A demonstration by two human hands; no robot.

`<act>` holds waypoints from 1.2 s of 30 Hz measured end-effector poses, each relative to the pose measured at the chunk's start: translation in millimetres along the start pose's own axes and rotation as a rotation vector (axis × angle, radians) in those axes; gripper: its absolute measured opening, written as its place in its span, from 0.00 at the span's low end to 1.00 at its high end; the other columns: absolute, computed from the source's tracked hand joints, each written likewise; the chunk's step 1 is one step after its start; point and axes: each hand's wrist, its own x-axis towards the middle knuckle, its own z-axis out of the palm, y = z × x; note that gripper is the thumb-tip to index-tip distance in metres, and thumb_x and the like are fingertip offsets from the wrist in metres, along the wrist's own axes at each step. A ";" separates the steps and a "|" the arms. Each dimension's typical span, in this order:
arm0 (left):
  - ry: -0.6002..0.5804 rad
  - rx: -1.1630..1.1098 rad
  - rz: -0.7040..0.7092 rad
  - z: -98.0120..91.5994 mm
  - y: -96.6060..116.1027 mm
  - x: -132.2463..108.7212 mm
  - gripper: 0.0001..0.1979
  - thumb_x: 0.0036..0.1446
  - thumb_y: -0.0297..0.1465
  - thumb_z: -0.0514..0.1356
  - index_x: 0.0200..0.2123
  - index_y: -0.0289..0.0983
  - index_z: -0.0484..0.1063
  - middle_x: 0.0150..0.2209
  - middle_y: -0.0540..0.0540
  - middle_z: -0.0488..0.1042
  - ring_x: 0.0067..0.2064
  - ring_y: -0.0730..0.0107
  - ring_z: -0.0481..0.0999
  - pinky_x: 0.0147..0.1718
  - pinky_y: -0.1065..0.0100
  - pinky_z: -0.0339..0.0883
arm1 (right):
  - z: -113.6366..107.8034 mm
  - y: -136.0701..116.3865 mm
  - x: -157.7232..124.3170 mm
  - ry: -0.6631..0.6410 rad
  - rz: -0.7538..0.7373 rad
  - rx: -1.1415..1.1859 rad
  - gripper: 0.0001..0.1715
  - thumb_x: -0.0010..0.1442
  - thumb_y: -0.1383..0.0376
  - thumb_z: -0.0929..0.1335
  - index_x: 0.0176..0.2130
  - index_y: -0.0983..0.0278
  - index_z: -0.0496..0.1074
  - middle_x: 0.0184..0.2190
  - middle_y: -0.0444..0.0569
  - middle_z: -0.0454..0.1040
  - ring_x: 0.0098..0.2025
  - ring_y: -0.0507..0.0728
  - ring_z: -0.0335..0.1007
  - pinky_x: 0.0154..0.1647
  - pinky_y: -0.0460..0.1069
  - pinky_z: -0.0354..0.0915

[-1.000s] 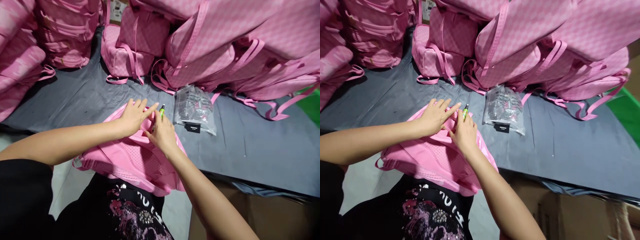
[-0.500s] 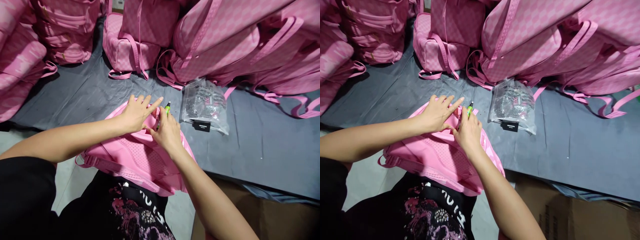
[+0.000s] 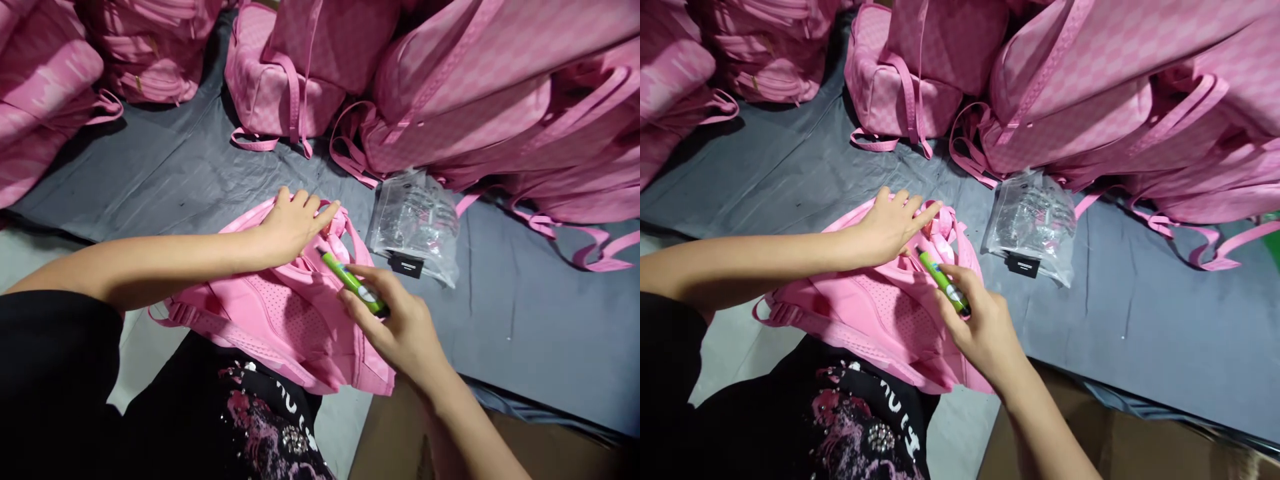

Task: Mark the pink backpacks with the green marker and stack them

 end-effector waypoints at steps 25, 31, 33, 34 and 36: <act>-0.016 -0.060 0.018 1.7 -2.3 2.8 0.35 0.64 0.32 0.57 0.71 0.35 0.49 0.62 0.32 0.65 0.58 0.44 0.65 0.55 0.48 0.57 | 9.0 -59.7 50.1 -0.689 -0.039 -1.001 0.33 0.63 0.78 0.61 0.64 0.63 0.67 0.39 0.55 0.78 0.34 0.58 0.78 0.22 0.48 0.58; -0.023 -0.061 0.016 0.1 -2.9 2.3 0.37 0.62 0.32 0.60 0.71 0.34 0.50 0.62 0.32 0.65 0.58 0.44 0.66 0.55 0.49 0.58 | 12.0 -58.3 47.5 -0.660 -0.064 -0.995 0.33 0.63 0.78 0.61 0.64 0.63 0.66 0.40 0.55 0.78 0.35 0.58 0.78 0.23 0.48 0.59; -0.023 -0.053 0.016 0.1 -2.5 2.0 0.37 0.62 0.32 0.59 0.71 0.34 0.50 0.61 0.32 0.66 0.58 0.44 0.66 0.55 0.49 0.58 | 12.8 -56.6 46.9 -0.637 -0.065 -0.978 0.33 0.63 0.78 0.61 0.64 0.63 0.66 0.39 0.55 0.78 0.34 0.57 0.78 0.23 0.47 0.58; -0.021 -0.048 0.016 0.7 -2.2 1.8 0.36 0.62 0.32 0.59 0.70 0.34 0.50 0.61 0.33 0.66 0.58 0.45 0.66 0.54 0.49 0.59 | 13.5 -55.8 46.6 -0.629 -0.060 -0.968 0.34 0.62 0.78 0.61 0.64 0.63 0.66 0.38 0.54 0.78 0.34 0.57 0.78 0.23 0.47 0.58; -0.008 -0.040 0.013 2.5 -1.9 1.4 0.37 0.62 0.33 0.60 0.70 0.35 0.51 0.61 0.33 0.66 0.57 0.45 0.66 0.54 0.49 0.60 | 15.1 -53.9 45.5 -0.612 -0.048 -0.939 0.34 0.62 0.79 0.61 0.64 0.63 0.66 0.39 0.55 0.78 0.34 0.57 0.78 0.23 0.47 0.57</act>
